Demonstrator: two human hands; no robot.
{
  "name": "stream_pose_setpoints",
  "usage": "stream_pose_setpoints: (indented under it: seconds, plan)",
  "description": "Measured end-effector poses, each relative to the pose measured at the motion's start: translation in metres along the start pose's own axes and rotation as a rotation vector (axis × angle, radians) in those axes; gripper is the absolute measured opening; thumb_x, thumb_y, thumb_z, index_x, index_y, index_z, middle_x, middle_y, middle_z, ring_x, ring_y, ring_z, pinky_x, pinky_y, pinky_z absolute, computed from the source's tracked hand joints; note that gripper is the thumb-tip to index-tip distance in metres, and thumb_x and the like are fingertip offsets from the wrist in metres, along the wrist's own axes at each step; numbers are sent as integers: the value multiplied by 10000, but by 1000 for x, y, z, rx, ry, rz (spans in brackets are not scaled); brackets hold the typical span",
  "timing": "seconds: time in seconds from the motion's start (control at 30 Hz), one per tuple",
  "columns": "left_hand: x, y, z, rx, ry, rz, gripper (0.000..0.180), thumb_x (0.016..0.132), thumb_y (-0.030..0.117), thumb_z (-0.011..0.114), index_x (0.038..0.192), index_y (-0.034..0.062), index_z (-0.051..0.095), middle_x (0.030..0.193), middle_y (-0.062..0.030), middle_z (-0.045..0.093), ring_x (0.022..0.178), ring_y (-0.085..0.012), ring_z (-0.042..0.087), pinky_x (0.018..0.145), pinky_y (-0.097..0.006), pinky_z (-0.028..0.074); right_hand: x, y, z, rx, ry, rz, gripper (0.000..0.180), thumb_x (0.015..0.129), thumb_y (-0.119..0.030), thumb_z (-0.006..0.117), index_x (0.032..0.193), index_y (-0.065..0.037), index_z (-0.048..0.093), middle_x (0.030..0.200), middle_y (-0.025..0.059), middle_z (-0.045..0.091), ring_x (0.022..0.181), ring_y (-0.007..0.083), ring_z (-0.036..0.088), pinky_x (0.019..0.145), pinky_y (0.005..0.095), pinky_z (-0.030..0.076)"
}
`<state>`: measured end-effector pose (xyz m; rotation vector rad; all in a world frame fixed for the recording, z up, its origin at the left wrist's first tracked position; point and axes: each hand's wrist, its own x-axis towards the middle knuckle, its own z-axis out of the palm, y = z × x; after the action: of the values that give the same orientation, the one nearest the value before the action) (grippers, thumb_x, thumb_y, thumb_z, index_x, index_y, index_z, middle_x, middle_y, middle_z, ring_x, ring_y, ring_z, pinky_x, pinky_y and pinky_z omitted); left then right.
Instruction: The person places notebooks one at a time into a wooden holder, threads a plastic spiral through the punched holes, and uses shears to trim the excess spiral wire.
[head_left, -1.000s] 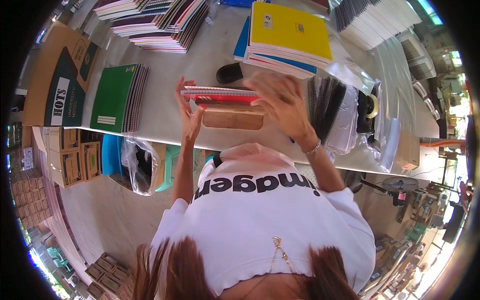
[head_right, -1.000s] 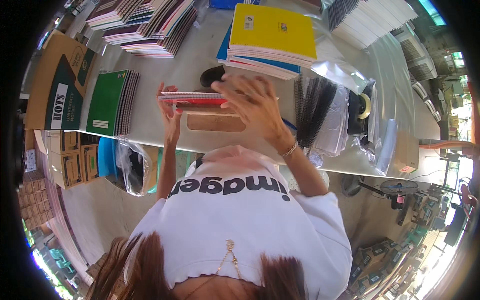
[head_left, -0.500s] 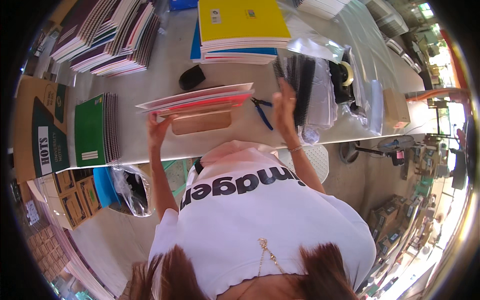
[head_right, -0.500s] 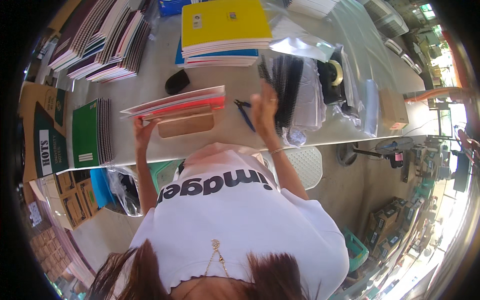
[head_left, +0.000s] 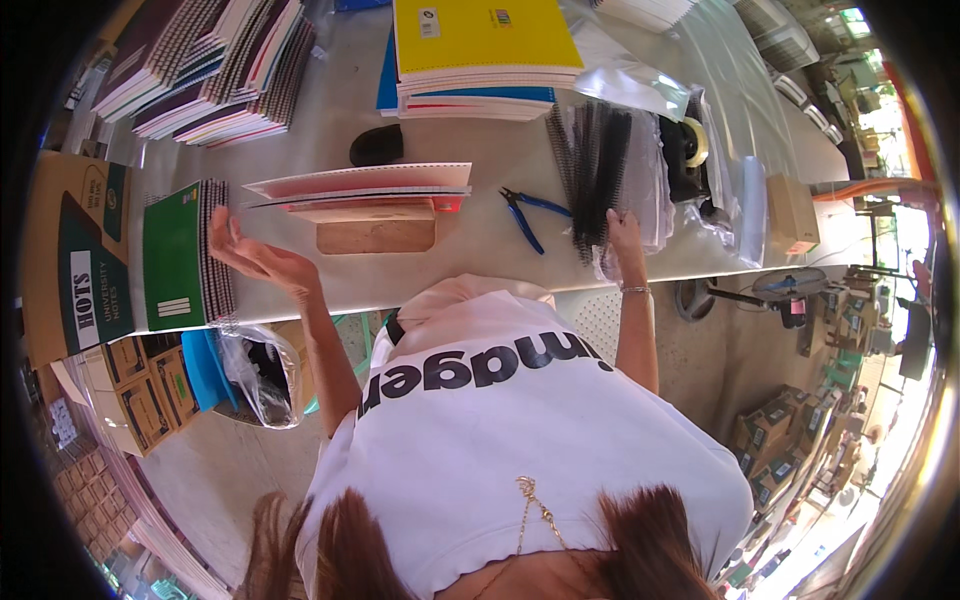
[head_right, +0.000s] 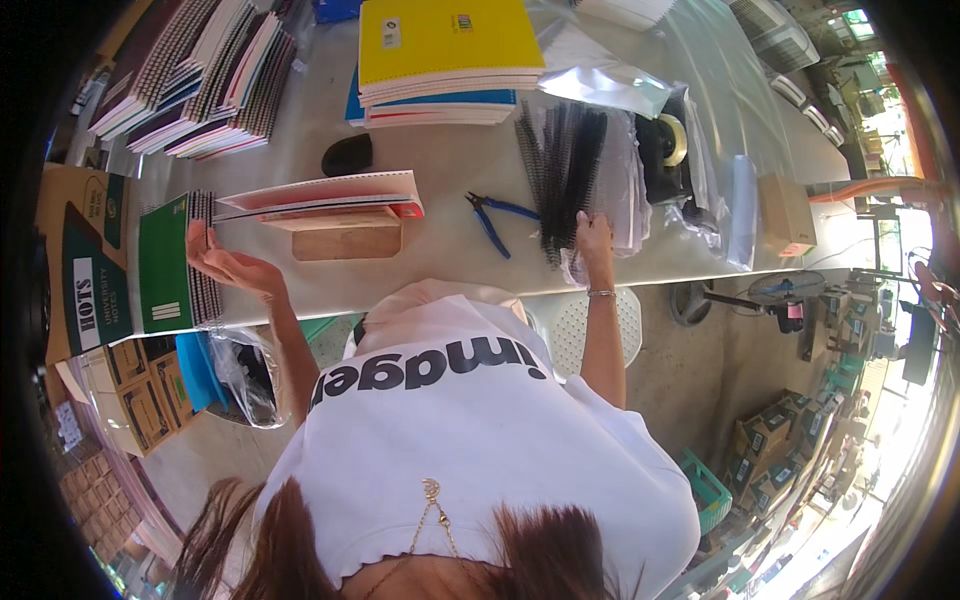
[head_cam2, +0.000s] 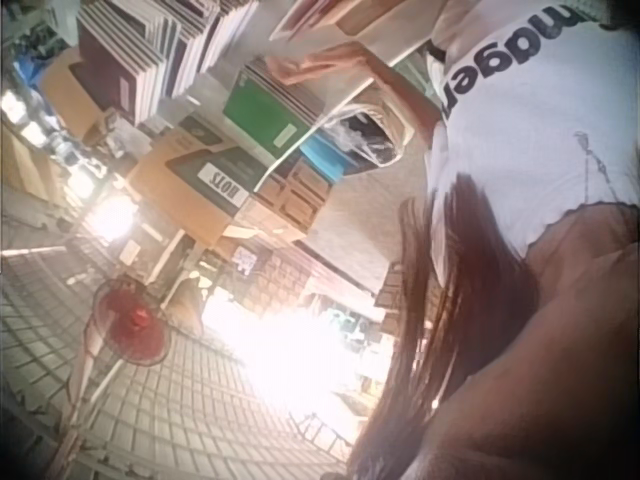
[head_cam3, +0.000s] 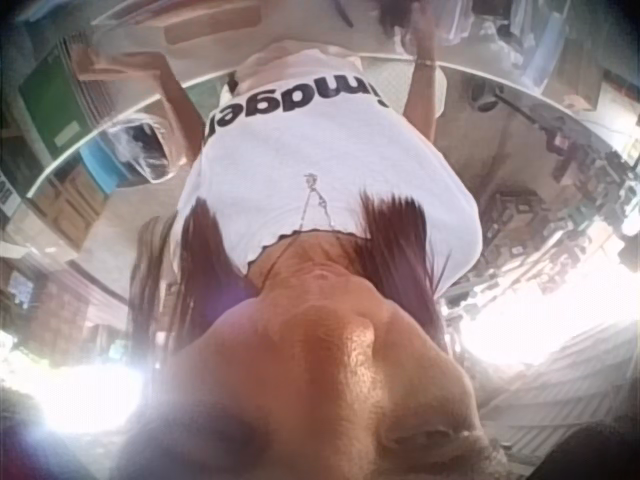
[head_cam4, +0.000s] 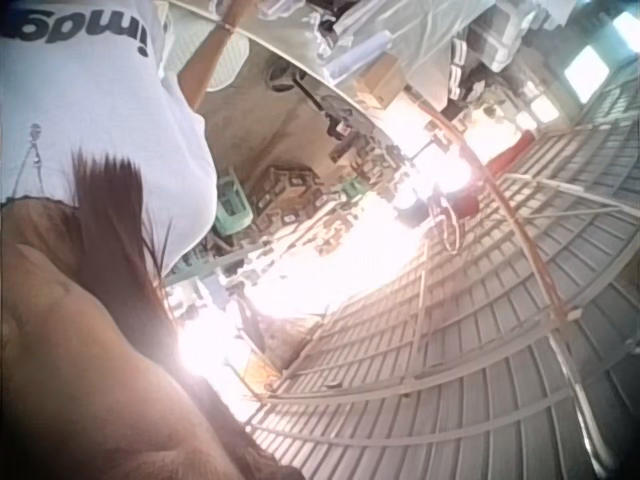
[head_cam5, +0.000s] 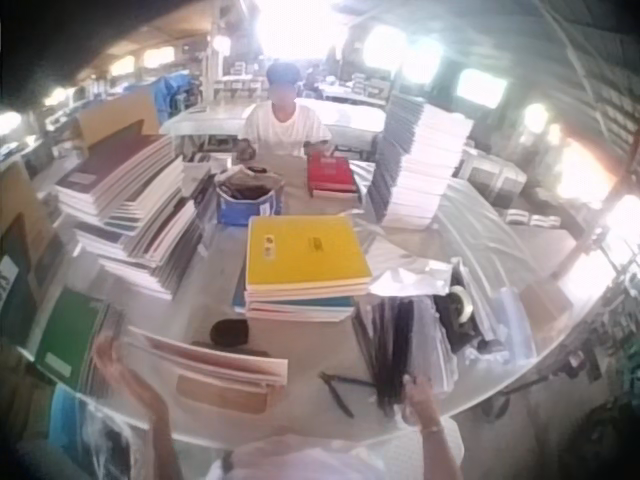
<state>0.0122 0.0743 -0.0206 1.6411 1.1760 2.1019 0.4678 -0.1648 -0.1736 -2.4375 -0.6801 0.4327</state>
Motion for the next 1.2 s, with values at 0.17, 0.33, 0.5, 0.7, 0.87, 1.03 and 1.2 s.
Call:
stream_pose_setpoints:
  seconds: [0.17, 0.33, 0.5, 0.7, 0.87, 1.03, 1.2]
  plan:
    - [-38, 50, 23, 113, -184, 240, 474, 949, 353, 506, 1292, 28, 468, 1225, -129, 425, 1239, -313, 384, 1041, -485, 304, -15, -28, -38, 396, 61, 92, 286, 952, -274, 578, 939, 11, 596, 781, 47, 600, 676, 145, 567, 615, 298, 475]
    - [-69, 79, 38, 301, -484, 355, 491, 810, 408, 715, 1223, 167, 601, 1321, -100, 377, 1278, -365, 354, 1077, -583, 175, -33, -78, -108, 561, 212, -77, 240, 904, -220, 683, 1021, -10, 678, 815, 35, 654, 663, 91, 576, 597, 231, 473]
    - [-75, 88, 59, 337, -608, 286, 628, 757, 452, 765, 1280, 181, 548, 1383, -84, 355, 1346, -355, 308, 1098, -611, 111, -52, -138, -150, 810, 548, -282, 267, 824, -43, 739, 1076, -9, 659, 938, 91, 697, 763, 121, 616, 706, 248, 515]
    - [-72, 82, 76, 313, -606, 253, 621, 705, 421, 817, 1201, 190, 523, 1384, -73, 359, 1388, -360, 256, 1080, -669, 57, -53, -193, -130, 1006, 456, -513, 442, 824, 13, 710, 1218, -18, 513, 922, 110, 680, 858, 166, 642, 806, 273, 539]
    - [-66, 90, 85, 364, -627, 215, 470, 717, 418, 798, 992, 138, 540, 1175, -55, 515, 1310, -295, 366, 1096, -648, 83, -71, -232, -98, 1260, 47, -593, 273, 944, -109, 604, 1198, -37, 535, 987, 90, 641, 904, 158, 613, 884, 321, 503]
    - [-61, 89, 89, 398, -627, 200, 442, 695, 350, 810, 976, 134, 545, 996, -21, 545, 1131, -273, 477, 1100, -629, 90, -100, -281, -72, 482, -237, -843, 200, 921, -65, 597, 1109, -2, 566, 963, 99, 671, 847, 176, 642, 754, 289, 487]
    - [-57, 94, 89, 371, -623, 207, 344, 680, 304, 803, 907, 145, 601, 948, -14, 549, 1075, -261, 489, 1112, -611, 117, -112, -298, -54, 369, -320, -857, 164, 870, -30, 632, 1026, -2, 593, 937, 142, 666, 796, 299, 648, 712, 329, 493]
